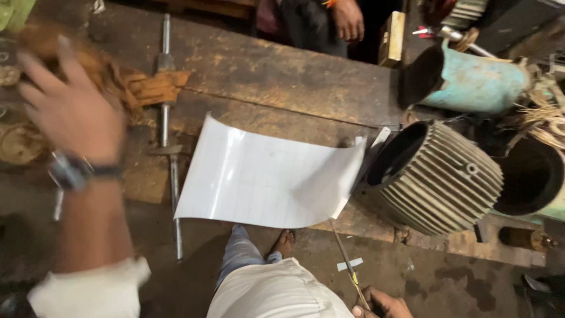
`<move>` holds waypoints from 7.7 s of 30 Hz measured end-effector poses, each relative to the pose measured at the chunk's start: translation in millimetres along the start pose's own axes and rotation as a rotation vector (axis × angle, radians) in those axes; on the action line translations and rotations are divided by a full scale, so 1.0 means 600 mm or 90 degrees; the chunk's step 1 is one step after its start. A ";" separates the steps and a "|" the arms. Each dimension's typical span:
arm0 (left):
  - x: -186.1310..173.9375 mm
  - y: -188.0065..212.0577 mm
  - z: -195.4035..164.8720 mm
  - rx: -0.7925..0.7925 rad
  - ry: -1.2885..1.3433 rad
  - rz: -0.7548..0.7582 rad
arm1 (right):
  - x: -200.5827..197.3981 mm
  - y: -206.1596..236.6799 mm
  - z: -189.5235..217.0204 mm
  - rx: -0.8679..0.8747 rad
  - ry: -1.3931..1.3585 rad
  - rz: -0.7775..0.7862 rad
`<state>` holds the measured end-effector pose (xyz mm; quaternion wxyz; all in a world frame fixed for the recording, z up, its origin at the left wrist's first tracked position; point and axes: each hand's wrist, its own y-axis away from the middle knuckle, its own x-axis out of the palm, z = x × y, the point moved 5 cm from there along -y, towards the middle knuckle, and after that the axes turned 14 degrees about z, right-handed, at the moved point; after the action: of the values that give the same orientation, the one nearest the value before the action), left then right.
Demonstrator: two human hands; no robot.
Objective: The person cuts a small piece from a white sheet with scissors, then spreads the sheet on the workbench, aligns a steel ruler on it, and marks lines with a pencil. They then cut the sheet lengthwise into strips with scissors and set the cut strips on the bench.
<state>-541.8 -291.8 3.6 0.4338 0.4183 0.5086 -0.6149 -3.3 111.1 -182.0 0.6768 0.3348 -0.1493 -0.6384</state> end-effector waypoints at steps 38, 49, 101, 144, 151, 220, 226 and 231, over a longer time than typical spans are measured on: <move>0.249 0.288 -0.384 0.180 0.277 0.216 | 0.076 -0.088 0.023 0.064 -0.233 0.064; 0.257 0.348 -0.355 0.187 0.320 0.179 | 0.130 -0.140 0.058 0.039 -0.318 0.106; 0.270 0.345 -0.346 0.187 0.340 0.246 | 0.147 -0.273 0.146 -0.024 -0.398 -0.003; 0.224 0.319 -0.333 0.178 0.338 0.244 | 0.087 -0.363 0.263 0.037 -0.343 -0.045; 0.211 0.319 -0.338 0.194 0.356 0.238 | 0.073 -0.383 0.287 -0.033 -0.332 -0.027; 0.207 0.298 -0.327 0.187 0.329 0.249 | -0.019 -0.530 0.399 -0.070 -0.302 -0.038; 0.211 0.300 -0.327 0.184 0.344 0.249 | -0.025 -0.540 0.408 -0.053 -0.298 -0.045; 0.211 0.296 -0.325 0.182 0.345 0.242 | -0.040 -0.559 0.434 -0.073 -0.297 -0.028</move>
<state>-391.7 -131.7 -190.1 0.3273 0.7096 0.4270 -0.4550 -426.7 79.1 -202.0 0.6279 0.1425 -0.2572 -0.7206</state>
